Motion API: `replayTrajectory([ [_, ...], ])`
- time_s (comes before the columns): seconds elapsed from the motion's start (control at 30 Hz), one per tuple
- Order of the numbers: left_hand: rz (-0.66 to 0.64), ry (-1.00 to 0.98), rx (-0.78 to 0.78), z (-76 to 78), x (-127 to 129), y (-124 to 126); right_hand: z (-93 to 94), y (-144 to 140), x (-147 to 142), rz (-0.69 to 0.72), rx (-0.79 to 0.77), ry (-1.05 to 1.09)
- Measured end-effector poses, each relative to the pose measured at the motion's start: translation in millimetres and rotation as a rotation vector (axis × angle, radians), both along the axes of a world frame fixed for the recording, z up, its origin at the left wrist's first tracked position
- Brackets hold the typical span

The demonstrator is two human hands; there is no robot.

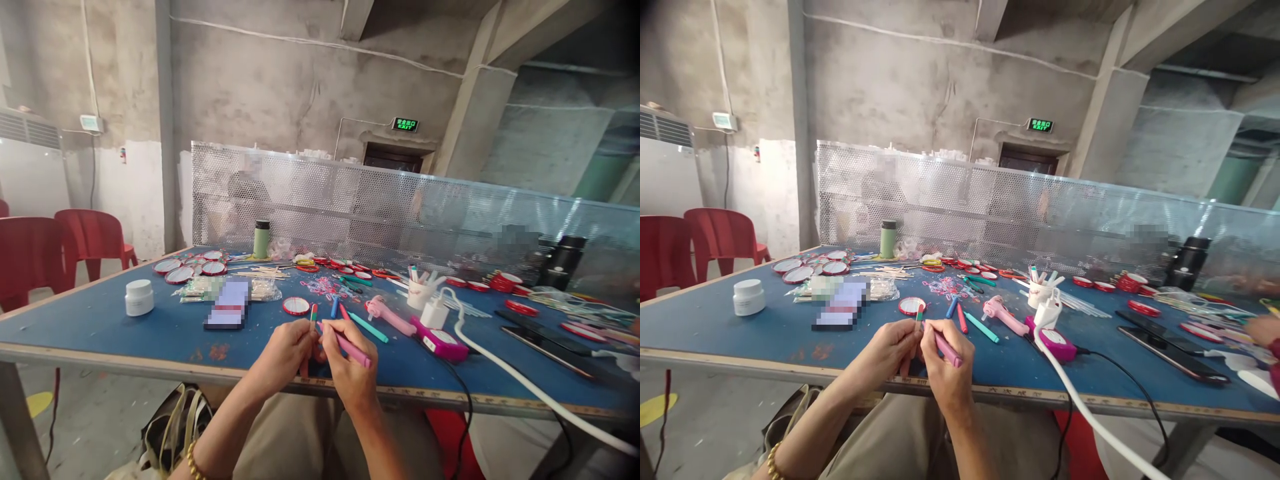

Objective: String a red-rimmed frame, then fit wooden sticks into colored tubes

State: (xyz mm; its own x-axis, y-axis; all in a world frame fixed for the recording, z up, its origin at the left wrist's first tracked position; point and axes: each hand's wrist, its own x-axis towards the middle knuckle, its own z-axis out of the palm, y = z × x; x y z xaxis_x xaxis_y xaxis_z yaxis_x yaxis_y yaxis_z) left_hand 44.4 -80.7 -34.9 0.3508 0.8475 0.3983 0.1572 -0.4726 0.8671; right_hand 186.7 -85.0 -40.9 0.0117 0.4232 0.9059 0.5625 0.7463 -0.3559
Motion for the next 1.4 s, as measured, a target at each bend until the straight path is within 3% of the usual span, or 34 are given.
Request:
replayTrajectory([
  [0.37,0.009,-0.043,-0.079,2.1,3.0,-1.5,-3.6,-2.5,0.7,-0.011,0.029,0.030],
  [0.6,-0.001,-0.022,-0.074,-2.2,1.9,3.0,-4.1,-0.3,1.0,0.099,-0.075,0.070],
  [1.4,0.043,0.033,-0.024,-1.5,1.3,1.3,-3.8,-1.2,0.7,0.118,-0.038,0.030],
])
